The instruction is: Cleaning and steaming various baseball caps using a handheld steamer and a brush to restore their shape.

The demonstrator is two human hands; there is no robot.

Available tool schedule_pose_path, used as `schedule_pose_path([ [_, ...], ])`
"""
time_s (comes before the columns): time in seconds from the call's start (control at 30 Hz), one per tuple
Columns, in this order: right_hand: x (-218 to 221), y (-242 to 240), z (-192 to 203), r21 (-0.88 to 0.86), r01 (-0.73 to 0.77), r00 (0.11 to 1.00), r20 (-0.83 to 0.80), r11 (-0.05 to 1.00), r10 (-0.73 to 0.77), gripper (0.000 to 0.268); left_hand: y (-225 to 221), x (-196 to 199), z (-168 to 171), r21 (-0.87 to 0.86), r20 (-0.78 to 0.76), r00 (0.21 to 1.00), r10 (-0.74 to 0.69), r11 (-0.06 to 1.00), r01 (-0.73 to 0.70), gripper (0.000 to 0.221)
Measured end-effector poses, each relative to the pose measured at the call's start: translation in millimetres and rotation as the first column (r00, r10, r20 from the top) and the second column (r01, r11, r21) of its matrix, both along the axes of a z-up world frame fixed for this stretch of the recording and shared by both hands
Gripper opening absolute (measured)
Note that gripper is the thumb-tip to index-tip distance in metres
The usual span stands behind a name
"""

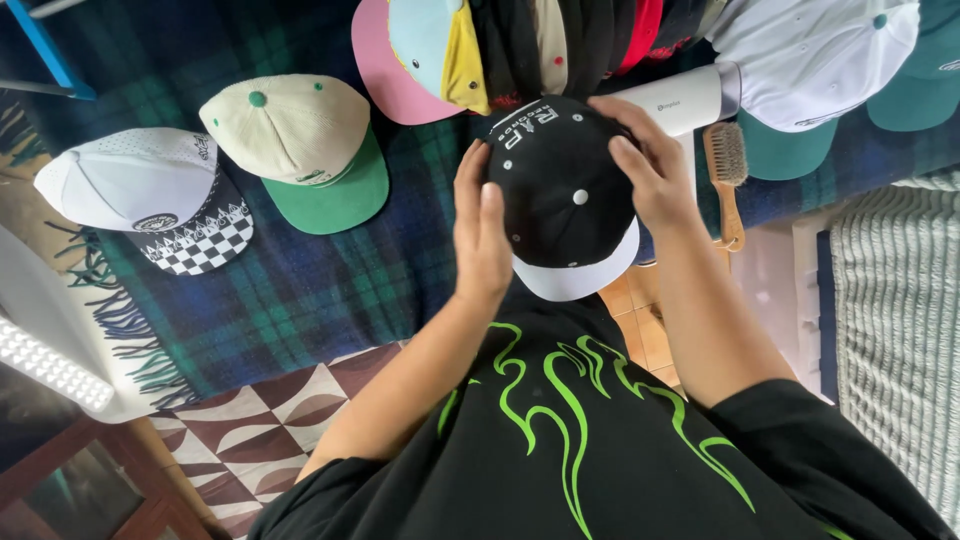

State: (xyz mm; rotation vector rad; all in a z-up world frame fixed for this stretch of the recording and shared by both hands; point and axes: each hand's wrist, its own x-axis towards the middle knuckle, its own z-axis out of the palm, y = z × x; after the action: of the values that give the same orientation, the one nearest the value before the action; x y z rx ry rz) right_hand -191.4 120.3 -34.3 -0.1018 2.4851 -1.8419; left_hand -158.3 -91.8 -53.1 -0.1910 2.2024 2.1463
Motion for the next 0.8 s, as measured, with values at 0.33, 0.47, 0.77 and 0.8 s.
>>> schedule_pose_path([
  [0.33,28,-23,-31,-0.198,0.31,0.949,0.013,0.93,-0.314,0.047,-9,-37,-8,0.13,0.061,0.993,-0.102,0.987,0.094,0.054],
  [0.47,27,-23,-23,-0.137,0.316,0.949,0.042,0.939,-0.313,0.047,-17,-47,-8,0.134,0.122,0.969,-0.214,0.971,0.197,0.054],
  [0.77,3,-6,-1,0.123,-0.04,0.996,0.085,0.992,0.03,0.046,-3,-48,-4,-0.31,-0.172,0.941,-0.292,0.923,0.23,0.031],
  [0.8,1,-6,-1,0.104,-0.046,0.993,0.113,0.994,0.034,0.046,-1,-51,-2,-0.38,-0.103,0.946,-0.308,0.891,0.249,0.03],
])
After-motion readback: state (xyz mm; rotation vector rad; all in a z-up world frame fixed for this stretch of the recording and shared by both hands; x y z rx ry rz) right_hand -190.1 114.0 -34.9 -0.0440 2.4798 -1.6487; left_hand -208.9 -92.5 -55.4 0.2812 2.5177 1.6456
